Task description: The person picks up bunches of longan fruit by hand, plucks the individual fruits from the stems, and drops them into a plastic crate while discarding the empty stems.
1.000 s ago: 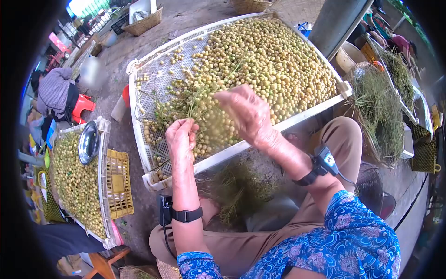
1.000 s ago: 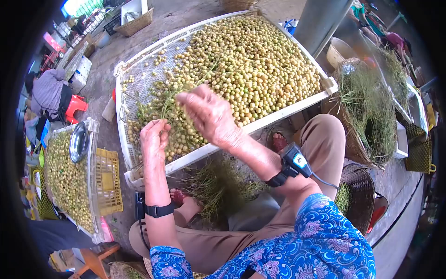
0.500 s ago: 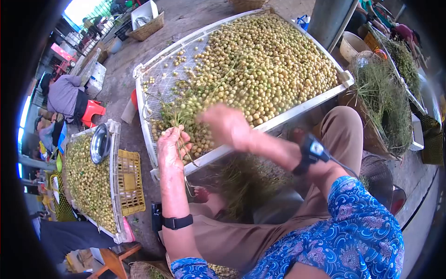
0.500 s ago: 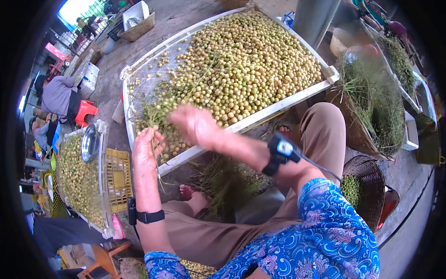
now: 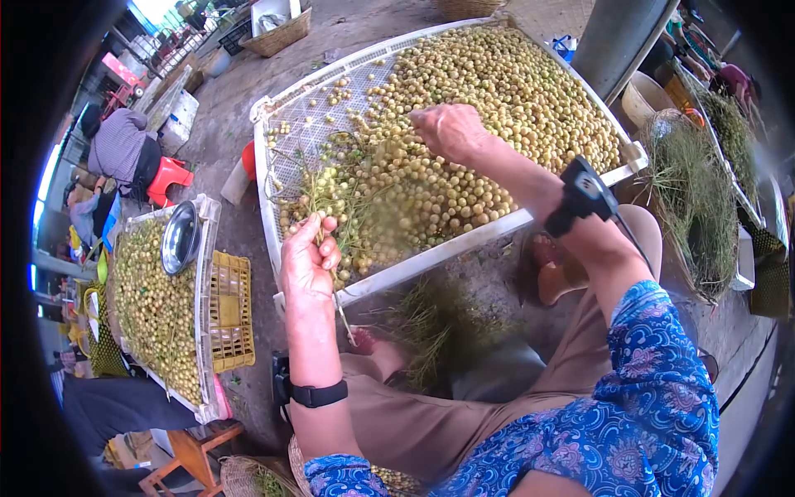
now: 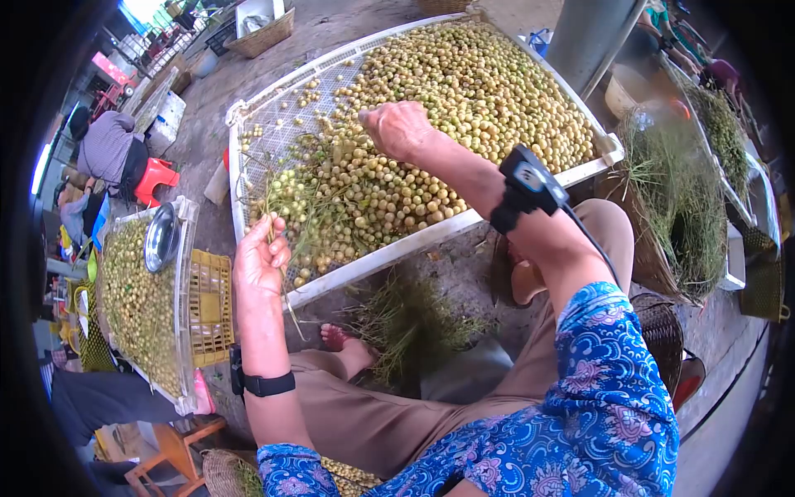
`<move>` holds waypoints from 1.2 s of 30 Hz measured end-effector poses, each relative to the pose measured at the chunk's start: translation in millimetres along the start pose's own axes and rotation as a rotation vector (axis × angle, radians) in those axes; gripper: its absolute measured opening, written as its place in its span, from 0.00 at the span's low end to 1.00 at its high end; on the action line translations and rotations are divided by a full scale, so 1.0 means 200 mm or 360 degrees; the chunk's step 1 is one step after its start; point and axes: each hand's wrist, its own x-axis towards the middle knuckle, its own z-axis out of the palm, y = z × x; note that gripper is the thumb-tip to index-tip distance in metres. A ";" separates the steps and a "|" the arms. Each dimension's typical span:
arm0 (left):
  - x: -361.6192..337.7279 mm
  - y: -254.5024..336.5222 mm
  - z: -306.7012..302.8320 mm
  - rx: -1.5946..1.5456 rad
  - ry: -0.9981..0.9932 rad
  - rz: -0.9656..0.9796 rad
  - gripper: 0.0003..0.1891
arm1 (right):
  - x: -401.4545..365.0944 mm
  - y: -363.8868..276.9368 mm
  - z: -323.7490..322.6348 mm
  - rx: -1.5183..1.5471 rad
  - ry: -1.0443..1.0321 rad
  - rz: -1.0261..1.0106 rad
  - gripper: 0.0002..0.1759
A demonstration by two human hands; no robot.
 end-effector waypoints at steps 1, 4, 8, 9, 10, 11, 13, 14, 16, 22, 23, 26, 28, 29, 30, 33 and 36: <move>0.00 -0.01 0.01 -0.0019 -0.0027 -0.0002 0.06 | -0.03 -0.03 -0.02 -0.0002 -0.0001 -0.0003 0.06; -0.01 -0.06 0.06 -0.0036 0.0030 0.0023 0.06 | -0.16 -0.13 -0.10 0.0891 0.0230 0.0395 0.09; 0.00 -0.16 0.15 0.0068 0.0118 0.0101 0.06 | -0.35 -0.48 0.00 -0.0274 0.0100 -0.0337 0.09; -0.01 -0.19 0.18 0.0100 0.0162 0.0130 0.06 | -0.41 -0.60 0.01 0.0735 0.0126 0.0043 0.14; -0.04 -0.21 0.22 0.0098 0.0252 0.0204 0.06 | -0.46 -0.69 -0.02 0.0717 0.0070 0.0136 0.12; -0.06 -0.21 0.24 0.0118 0.0242 0.0203 0.06 | -0.50 -0.71 -0.04 0.1008 0.0100 0.0098 0.15; -0.08 -0.21 0.26 0.0019 0.0216 0.0162 0.04 | -0.55 -0.73 -0.07 0.1077 0.0177 0.0092 0.30; -0.09 -0.21 0.27 0.0020 0.0204 0.0162 0.04 | -0.57 -0.74 -0.09 0.1071 0.0185 0.0099 0.30; -0.11 -0.20 0.27 0.0179 0.0123 0.0202 0.03 | -0.60 -0.74 -0.11 0.1058 0.0113 0.0035 0.26; -0.16 -0.24 0.28 0.0310 0.0061 0.0467 0.02 | -0.56 -0.58 -0.20 0.1310 0.0533 0.0093 0.12; -0.17 -0.24 0.30 0.0376 0.0069 0.0517 0.02 | -0.53 -0.57 -0.20 0.1480 0.0823 0.0161 0.11; -0.16 -0.27 0.30 0.0522 0.0026 0.0576 0.04 | -0.46 -0.54 -0.16 0.1304 0.0752 -0.0008 0.10; -0.17 -0.28 0.30 0.0547 0.0033 0.0584 0.04 | -0.43 -0.51 -0.12 0.1169 0.0562 -0.0147 0.07; -0.17 -0.27 0.30 0.0561 0.0011 0.0546 0.04 | -0.43 -0.51 -0.11 0.1165 0.0562 -0.0143 0.07; -0.17 -0.26 0.30 0.0572 -0.0009 0.0508 0.04 | -0.43 -0.50 -0.10 0.1205 0.0680 -0.0187 0.06; -0.19 -0.25 0.31 0.0608 -0.0046 0.0473 0.04 | -0.46 -0.50 -0.12 0.1288 0.0911 -0.0263 0.03; -0.20 -0.24 0.33 0.0658 -0.0082 0.0459 0.04 | -0.47 -0.49 -0.10 0.3070 0.0179 0.0517 0.04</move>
